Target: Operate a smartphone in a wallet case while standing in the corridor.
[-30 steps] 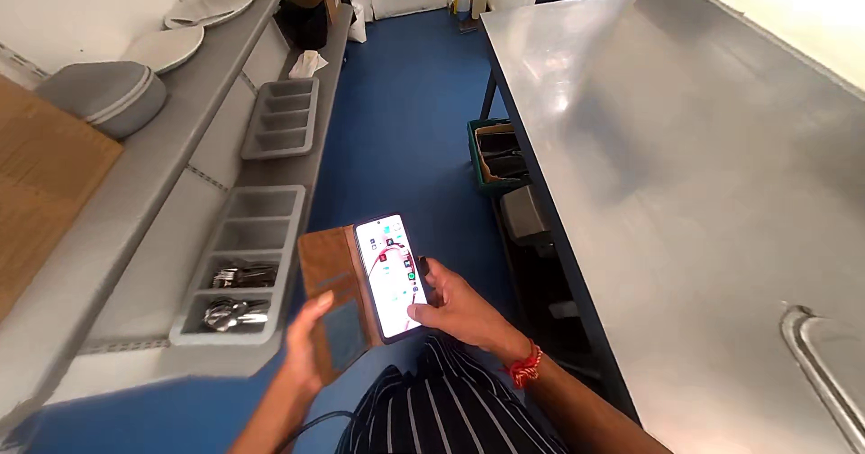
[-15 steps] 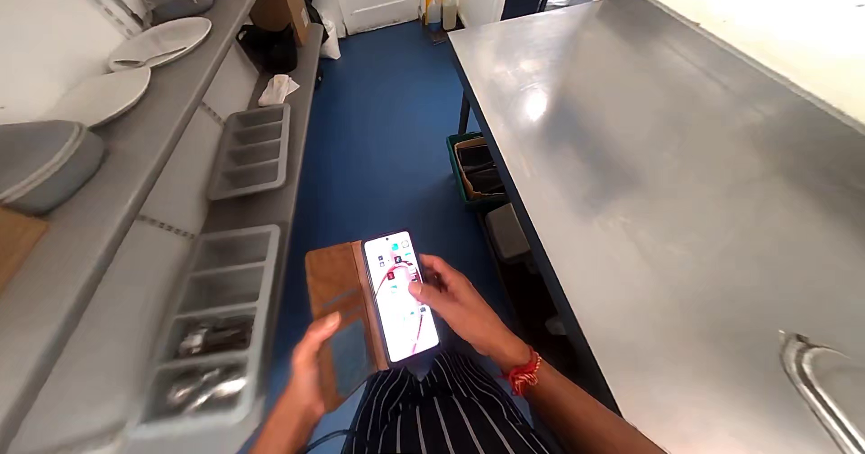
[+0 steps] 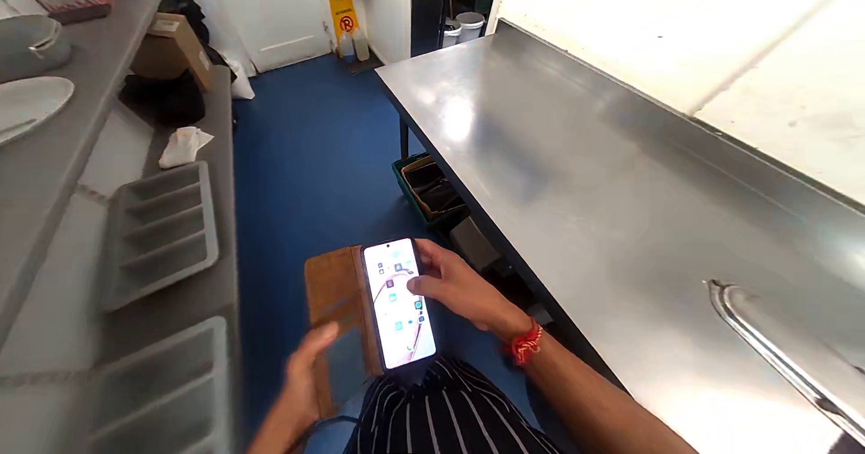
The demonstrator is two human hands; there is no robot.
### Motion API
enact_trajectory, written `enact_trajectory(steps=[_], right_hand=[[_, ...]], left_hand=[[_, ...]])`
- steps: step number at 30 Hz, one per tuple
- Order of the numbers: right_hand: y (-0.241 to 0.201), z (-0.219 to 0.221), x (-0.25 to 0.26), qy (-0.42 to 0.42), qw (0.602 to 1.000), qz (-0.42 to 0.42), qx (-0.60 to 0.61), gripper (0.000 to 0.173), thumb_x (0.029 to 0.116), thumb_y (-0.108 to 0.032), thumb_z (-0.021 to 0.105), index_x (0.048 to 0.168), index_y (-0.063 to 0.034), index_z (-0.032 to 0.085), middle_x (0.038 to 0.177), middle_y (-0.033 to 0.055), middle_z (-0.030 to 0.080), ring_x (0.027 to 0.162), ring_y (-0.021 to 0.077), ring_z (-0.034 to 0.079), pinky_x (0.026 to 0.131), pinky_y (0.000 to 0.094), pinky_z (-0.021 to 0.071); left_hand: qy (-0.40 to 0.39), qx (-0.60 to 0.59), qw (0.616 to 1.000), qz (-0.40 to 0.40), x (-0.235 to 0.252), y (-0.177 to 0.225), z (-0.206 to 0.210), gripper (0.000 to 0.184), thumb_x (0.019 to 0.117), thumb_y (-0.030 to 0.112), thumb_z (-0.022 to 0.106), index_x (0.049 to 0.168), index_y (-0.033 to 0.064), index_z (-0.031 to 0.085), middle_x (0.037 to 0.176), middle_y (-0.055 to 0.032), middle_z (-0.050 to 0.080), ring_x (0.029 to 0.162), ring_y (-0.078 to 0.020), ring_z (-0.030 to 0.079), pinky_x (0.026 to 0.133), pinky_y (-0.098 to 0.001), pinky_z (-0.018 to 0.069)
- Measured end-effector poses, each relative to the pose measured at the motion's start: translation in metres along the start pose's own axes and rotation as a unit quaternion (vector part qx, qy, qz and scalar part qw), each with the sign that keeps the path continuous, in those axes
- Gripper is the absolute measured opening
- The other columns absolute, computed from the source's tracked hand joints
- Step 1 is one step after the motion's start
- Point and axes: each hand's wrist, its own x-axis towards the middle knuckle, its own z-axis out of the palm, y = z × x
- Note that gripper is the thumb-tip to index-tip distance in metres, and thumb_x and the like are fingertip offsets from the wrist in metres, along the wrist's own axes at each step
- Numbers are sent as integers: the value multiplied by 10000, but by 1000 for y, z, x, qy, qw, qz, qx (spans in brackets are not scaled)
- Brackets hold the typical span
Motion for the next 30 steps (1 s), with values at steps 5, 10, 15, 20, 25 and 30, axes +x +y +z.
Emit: enact_trajectory(steps=[5, 10, 15, 20, 25, 30], right_hand=[[4, 4, -1, 64, 998, -10, 5, 481, 973, -187, 620, 1437, -96, 532, 1192, 56, 710, 1020, 131, 700, 882, 309, 587], [7, 11, 5, 142, 990, 0, -6, 498, 953, -213, 675, 1423, -109, 546, 1170, 58, 726, 1007, 144, 722, 882, 317, 609], [14, 14, 13, 212, 976, 14, -52, 531, 912, -310, 733, 1385, -133, 567, 1126, 28, 737, 989, 116, 725, 870, 307, 610], [15, 8, 15, 252, 965, 30, -62, 574, 867, -387, 776, 1345, -134, 583, 1080, 23, 745, 962, 103, 730, 853, 304, 613], [16, 1, 14, 250, 966, 22, -68, 541, 886, -389, 755, 1325, -124, 584, 1060, 25, 747, 946, 98, 731, 841, 293, 613], [26, -9, 7, 235, 971, -33, -35, 417, 1076, -305, 392, 1332, -95, 646, 1095, 50, 732, 991, 128, 704, 852, 332, 590]], left_hand=[[-9, -7, 999, -33, 28, 14, -6, 297, 828, 408, 778, 1045, 205, 777, 1016, -11, 786, 945, -101, 753, 827, -304, 633], [-65, -19, 996, -50, 47, 15, -11, 274, 874, 389, 741, 1080, 211, 777, 1039, -12, 785, 963, -95, 750, 849, -298, 628], [-68, -16, 996, -54, 57, 10, -10, 278, 866, 393, 744, 1073, 210, 778, 1033, -11, 786, 962, -98, 750, 854, -300, 625], [-76, -11, 995, -64, 66, 6, -4, 273, 876, 394, 737, 1076, 213, 779, 1032, -5, 786, 959, -92, 750, 856, -294, 623], [-80, -24, 995, -61, 69, 2, 1, 273, 880, 391, 733, 1075, 207, 784, 1031, -11, 787, 959, -96, 752, 854, -296, 624], [-85, -29, 995, -51, 71, -1, 0, 274, 890, 383, 725, 1091, 206, 783, 1045, -12, 786, 974, -95, 749, 864, -298, 621]])
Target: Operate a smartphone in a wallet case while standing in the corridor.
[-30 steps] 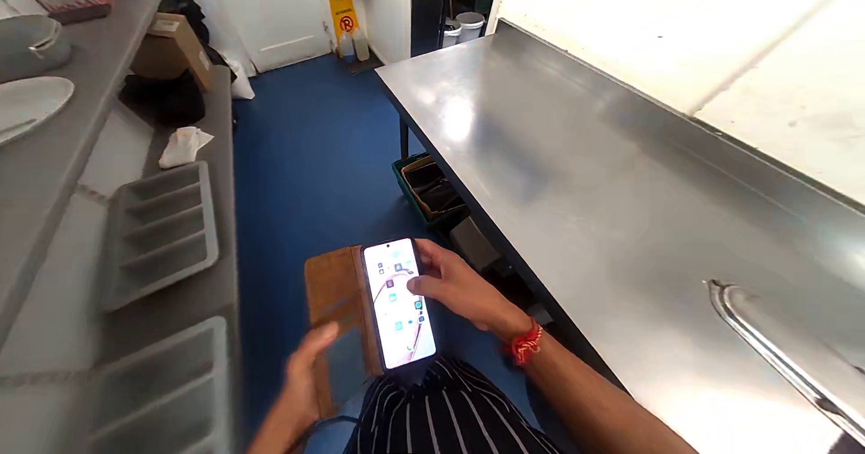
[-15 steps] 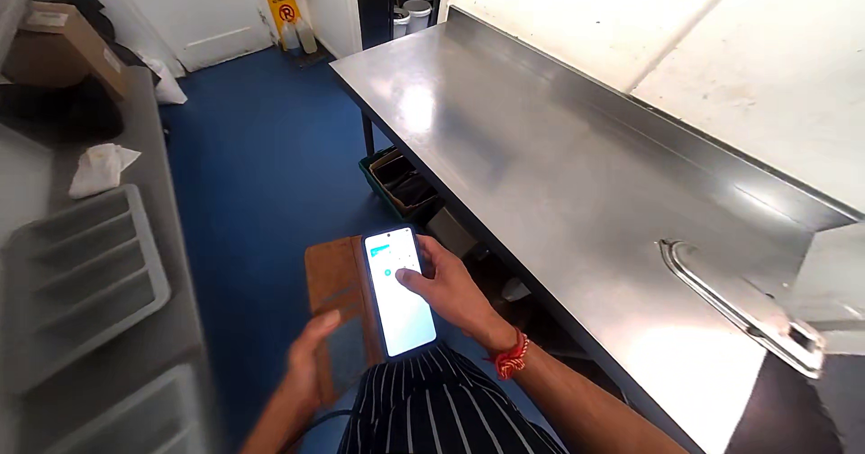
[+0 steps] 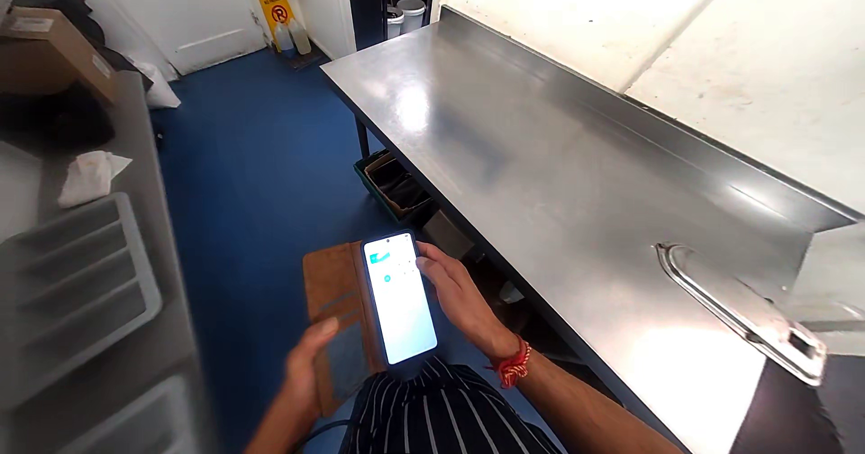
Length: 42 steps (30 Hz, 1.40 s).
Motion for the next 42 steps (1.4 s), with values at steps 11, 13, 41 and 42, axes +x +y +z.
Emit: enact_trajectory(steps=[11, 13, 41, 42], right_hand=[[0, -4, 1, 33, 999, 5, 9, 311, 1065, -305, 471, 1100, -107, 709, 876, 14, 703, 820, 112, 677, 720, 298, 551], [0, -4, 0, 39, 999, 3, 8, 299, 1062, -307, 485, 1067, -108, 708, 846, 16, 693, 795, 118, 671, 706, 301, 549], [16, -2, -53, -38, 956, 54, 287, 434, 1082, -258, 451, 1399, 31, 514, 1166, 151, 717, 1026, 215, 723, 914, 377, 604], [16, 0, -54, -32, 958, 62, 278, 425, 1095, -268, 419, 1385, 21, 532, 1134, 135, 732, 997, 198, 732, 889, 361, 612]], left_hand=[[-11, -7, 1000, -8, 1, -3, 5, 278, 892, 382, 725, 1099, 204, 781, 1051, -18, 785, 982, -101, 748, 874, -300, 619], [-26, -15, 1000, -9, 1, -4, 5, 280, 904, 374, 715, 1111, 197, 780, 1066, -22, 784, 996, -105, 746, 886, -303, 616], [-11, -9, 1000, 1, -4, 6, -1, 248, 878, 392, 733, 1048, 219, 788, 1023, 3, 790, 953, -81, 751, 835, -275, 627], [-14, -11, 1000, 0, -4, 7, -2, 247, 881, 390, 730, 1047, 216, 788, 1020, 3, 790, 951, -81, 751, 833, -274, 627]])
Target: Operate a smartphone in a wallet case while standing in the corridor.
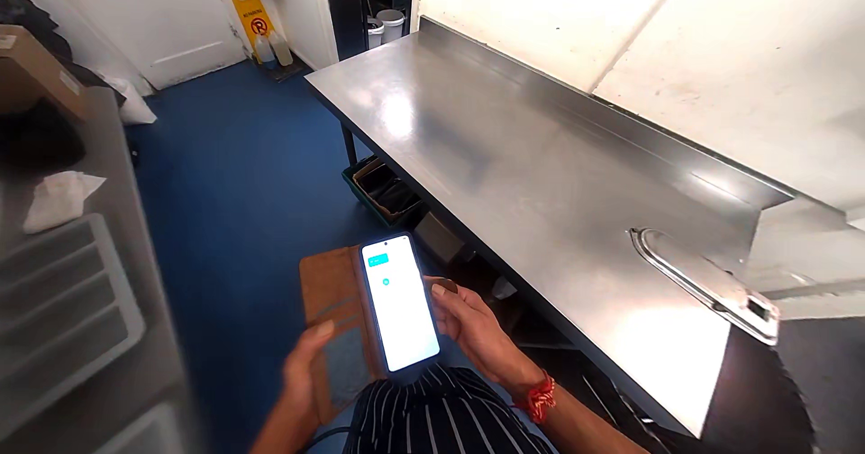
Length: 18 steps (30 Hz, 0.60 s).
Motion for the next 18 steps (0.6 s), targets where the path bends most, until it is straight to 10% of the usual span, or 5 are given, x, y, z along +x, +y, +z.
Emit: enact_trajectory(steps=[6, 18], right_hand=[[0, 11, -2, 50, 992, -23, -117, 352, 1070, -271, 485, 1301, -38, 613, 980, 39, 711, 798, 113, 667, 667, 260, 555], [9, 21, -14, 116, 981, -26, -154, 494, 1098, -357, 350, 1378, -23, 583, 1065, 83, 756, 915, 167, 743, 771, 328, 629]], left_hand=[[-15, -8, 1000, -22, 2, 4, -5, 246, 884, 387, 728, 1050, 215, 787, 1019, -7, 789, 943, -91, 754, 834, -290, 630], [-46, -8, 998, -43, 4, 10, -11, 325, 927, 480, 676, 1117, 235, 774, 1081, 1, 782, 1011, -93, 742, 882, -299, 619]])
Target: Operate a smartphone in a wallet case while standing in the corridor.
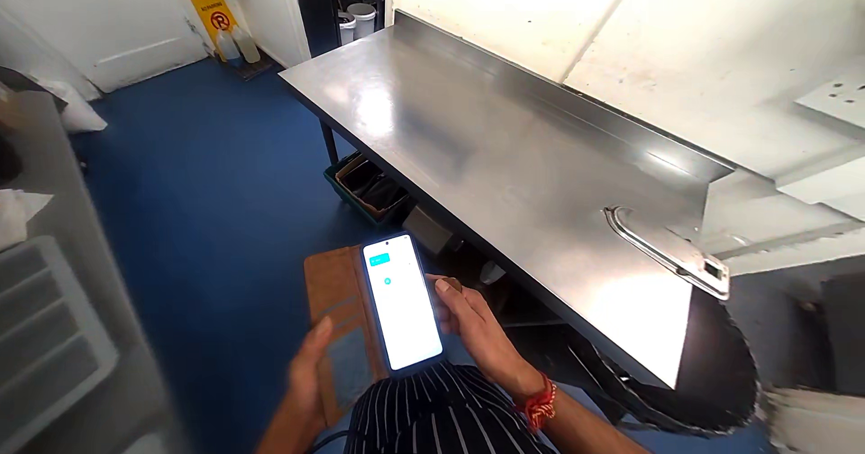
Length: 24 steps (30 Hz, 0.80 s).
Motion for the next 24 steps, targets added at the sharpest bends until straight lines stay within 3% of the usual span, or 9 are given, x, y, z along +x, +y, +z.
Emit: enact_trajectory(steps=[7, 11, 14, 16, 19, 22, 24], right_hand=[[5, 4, -14, 44, 999, 3, -7, 488, 1101, -353, 350, 1380, -31, 589, 1096, 82, 756, 926, 177, 751, 771, 335, 641], [9, 0, -24, 70, 997, 10, -24, 505, 1100, -373, 346, 1390, -42, 594, 1142, 80, 749, 966, 174, 745, 782, 337, 638], [11, -6, -31, 86, 996, 9, -32, 509, 1096, -371, 349, 1391, -35, 593, 1143, 78, 747, 950, 166, 746, 773, 337, 640], [11, -14, -37, 95, 995, 5, -36, 514, 1092, -376, 353, 1394, -35, 590, 1154, 74, 742, 952, 160, 745, 773, 333, 641], [10, -29, -49, 105, 994, -9, -35, 528, 1091, -397, 357, 1408, -39, 582, 1181, 72, 734, 963, 160, 741, 770, 332, 637], [9, -50, -63, 115, 992, -41, -40, 533, 1098, -405, 354, 1423, -46, 576, 1217, 68, 727, 983, 154, 737, 770, 328, 638], [9, -68, -76, 125, 989, -67, -44, 527, 1103, -393, 352, 1441, -50, 565, 1273, 65, 708, 1017, 135, 728, 786, 313, 633]], left_hand=[[-29, -21, 999, -31, 8, -3, -5, 432, 935, 556, 629, 1202, 236, 739, 1137, -6, 770, 1059, -104, 732, 915, -317, 612], [-74, -64, 993, -63, 18, -17, -9, 640, 889, 710, 566, 1279, 222, 706, 1199, -41, 748, 1113, -153, 716, 957, -378, 598], [-27, -84, 991, -105, 24, -24, 6, 715, 869, 775, 504, 1260, 212, 707, 1176, -67, 749, 1082, -179, 727, 925, -415, 611], [24, -57, 988, -141, 24, -29, 19, 642, 972, 719, 375, 1220, 217, 689, 1112, -46, 766, 1015, -156, 746, 851, -380, 638], [53, -9, 982, -184, 29, -43, 32, 560, 1095, 503, 204, 1264, 163, 615, 1084, -65, 767, 982, -170, 751, 819, -378, 644], [27, 117, 981, -154, 39, -64, 54, 462, 1101, 324, 316, 1457, 53, 434, 1166, -86, 728, 1039, -181, 729, 879, -373, 629], [1, 172, 974, -150, 45, -80, 74, 508, 1067, 243, 442, 1495, -20, 367, 1244, -150, 684, 1092, -237, 710, 917, -418, 617]])
